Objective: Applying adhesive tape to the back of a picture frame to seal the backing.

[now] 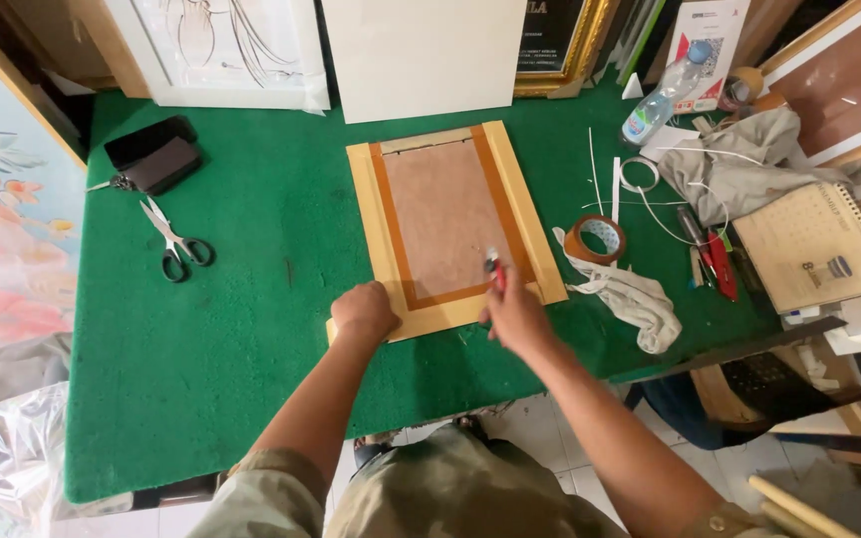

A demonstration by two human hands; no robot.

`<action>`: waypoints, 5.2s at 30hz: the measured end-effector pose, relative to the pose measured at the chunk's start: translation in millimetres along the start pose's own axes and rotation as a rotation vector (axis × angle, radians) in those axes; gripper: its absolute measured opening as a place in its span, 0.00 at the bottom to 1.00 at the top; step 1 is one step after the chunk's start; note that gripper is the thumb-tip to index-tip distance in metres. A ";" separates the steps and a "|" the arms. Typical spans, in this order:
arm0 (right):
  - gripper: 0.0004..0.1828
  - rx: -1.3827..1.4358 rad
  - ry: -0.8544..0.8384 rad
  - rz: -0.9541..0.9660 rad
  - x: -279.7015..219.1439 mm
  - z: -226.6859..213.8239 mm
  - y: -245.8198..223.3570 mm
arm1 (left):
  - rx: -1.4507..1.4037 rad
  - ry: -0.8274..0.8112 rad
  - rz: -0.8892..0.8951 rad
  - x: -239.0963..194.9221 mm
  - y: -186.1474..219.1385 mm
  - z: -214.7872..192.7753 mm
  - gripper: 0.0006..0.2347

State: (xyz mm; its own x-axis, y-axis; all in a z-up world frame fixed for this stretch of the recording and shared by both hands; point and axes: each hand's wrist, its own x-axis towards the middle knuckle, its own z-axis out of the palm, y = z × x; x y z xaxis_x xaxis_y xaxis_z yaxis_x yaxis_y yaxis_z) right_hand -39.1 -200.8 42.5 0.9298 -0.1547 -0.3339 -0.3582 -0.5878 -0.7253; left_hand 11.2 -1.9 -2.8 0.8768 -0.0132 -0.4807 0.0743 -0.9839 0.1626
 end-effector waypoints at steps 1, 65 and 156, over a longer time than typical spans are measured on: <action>0.23 0.002 0.003 0.003 -10.5 11.2 -11.3 | 0.003 -0.001 0.004 -3.2 0.4 -4.7 0.18; 0.16 -0.692 -0.276 0.127 -74.6 83.2 -30.6 | 0.072 -0.082 0.103 -30.4 -2.3 -24.2 0.15; 0.38 0.054 0.106 0.267 166.7 -51.7 64.8 | -0.892 0.247 -0.480 91.8 12.4 27.1 0.25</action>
State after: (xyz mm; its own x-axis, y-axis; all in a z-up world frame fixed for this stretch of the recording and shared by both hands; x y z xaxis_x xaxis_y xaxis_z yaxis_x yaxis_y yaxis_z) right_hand 97.1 -305.7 -29.1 0.8045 -0.3822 -0.4547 -0.5930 -0.4720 -0.6523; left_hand 79.7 -20.2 -68.3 0.7274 0.4808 -0.4896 0.6770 -0.3858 0.6268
